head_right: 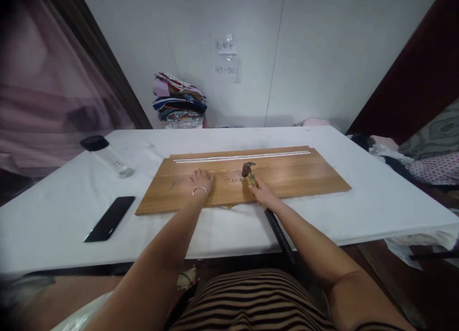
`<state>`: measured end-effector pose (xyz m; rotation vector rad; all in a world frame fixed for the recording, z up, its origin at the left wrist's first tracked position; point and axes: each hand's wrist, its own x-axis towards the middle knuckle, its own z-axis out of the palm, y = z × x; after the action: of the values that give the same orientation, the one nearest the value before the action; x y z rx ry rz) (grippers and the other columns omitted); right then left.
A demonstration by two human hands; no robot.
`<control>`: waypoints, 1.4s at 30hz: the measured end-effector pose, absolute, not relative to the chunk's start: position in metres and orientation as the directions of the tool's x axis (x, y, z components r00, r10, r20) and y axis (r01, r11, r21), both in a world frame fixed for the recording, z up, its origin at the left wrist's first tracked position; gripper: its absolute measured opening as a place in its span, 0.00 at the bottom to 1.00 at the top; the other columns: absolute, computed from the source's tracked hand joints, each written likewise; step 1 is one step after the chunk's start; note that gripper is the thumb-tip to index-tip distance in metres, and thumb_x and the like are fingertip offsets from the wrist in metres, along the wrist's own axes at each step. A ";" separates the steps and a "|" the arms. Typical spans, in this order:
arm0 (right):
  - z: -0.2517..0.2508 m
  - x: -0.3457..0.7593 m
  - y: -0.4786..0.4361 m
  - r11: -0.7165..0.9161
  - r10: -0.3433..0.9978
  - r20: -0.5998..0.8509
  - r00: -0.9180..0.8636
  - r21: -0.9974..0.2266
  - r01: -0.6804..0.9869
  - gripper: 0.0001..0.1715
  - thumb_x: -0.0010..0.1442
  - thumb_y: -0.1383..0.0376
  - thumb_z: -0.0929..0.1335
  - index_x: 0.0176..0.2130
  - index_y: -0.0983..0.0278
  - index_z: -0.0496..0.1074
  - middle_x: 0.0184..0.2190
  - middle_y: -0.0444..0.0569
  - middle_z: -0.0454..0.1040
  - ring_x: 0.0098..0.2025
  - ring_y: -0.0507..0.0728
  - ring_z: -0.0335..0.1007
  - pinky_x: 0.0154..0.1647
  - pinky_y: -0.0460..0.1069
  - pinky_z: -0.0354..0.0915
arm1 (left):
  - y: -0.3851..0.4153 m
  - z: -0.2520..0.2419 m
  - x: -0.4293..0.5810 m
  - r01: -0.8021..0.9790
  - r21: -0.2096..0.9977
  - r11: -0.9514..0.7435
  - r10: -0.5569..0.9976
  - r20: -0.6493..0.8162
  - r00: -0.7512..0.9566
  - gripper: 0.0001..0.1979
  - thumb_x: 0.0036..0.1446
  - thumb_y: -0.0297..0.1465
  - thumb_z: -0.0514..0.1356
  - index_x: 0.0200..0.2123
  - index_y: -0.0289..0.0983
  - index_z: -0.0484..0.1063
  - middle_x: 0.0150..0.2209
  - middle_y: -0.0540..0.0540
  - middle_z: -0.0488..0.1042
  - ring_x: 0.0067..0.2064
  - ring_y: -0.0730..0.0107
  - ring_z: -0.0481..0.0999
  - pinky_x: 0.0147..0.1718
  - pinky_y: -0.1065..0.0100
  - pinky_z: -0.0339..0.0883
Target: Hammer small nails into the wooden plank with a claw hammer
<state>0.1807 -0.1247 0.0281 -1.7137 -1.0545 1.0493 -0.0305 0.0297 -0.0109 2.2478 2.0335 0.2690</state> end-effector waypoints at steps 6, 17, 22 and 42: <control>0.028 0.182 -0.124 -0.296 0.928 -0.219 0.301 -0.925 0.239 0.30 0.63 0.62 0.68 0.63 0.64 0.66 0.17 0.31 0.60 0.12 0.47 0.51 0.14 0.43 0.50 | 0.030 -0.010 -0.029 0.975 0.202 -0.094 0.995 0.062 0.083 0.29 0.68 0.41 0.46 0.64 0.35 0.72 0.70 0.32 0.65 0.70 0.44 0.61 0.67 0.43 0.54; 0.028 0.182 -0.125 -0.275 0.939 -0.210 0.274 -0.935 0.223 0.33 0.62 0.60 0.68 0.64 0.65 0.65 0.15 0.30 0.58 0.12 0.48 0.50 0.14 0.42 0.50 | 0.030 -0.010 -0.030 0.979 0.183 -0.089 0.995 0.065 0.078 0.29 0.68 0.41 0.46 0.62 0.34 0.74 0.68 0.31 0.68 0.70 0.45 0.61 0.67 0.44 0.55; 0.026 0.184 -0.125 -0.278 0.942 -0.216 0.258 -0.931 0.238 0.30 0.63 0.59 0.69 0.61 0.65 0.67 0.15 0.30 0.57 0.12 0.48 0.51 0.14 0.42 0.51 | 0.029 -0.009 -0.029 0.979 0.182 -0.096 0.994 0.066 0.085 0.29 0.68 0.41 0.46 0.62 0.34 0.73 0.69 0.32 0.67 0.69 0.45 0.62 0.66 0.45 0.55; 0.023 0.186 -0.120 -0.276 0.944 -0.196 0.265 -0.910 0.309 0.27 0.63 0.62 0.67 0.60 0.63 0.69 0.18 0.32 0.62 0.12 0.47 0.51 0.14 0.43 0.51 | 0.030 -0.012 -0.029 0.976 0.197 -0.095 0.995 0.057 0.085 0.30 0.69 0.42 0.45 0.64 0.33 0.72 0.69 0.31 0.66 0.71 0.46 0.60 0.68 0.44 0.54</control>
<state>0.1857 -0.1202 0.0227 -1.7504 -1.1511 1.0188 -0.0290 0.0303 -0.0115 2.2320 2.0379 0.2663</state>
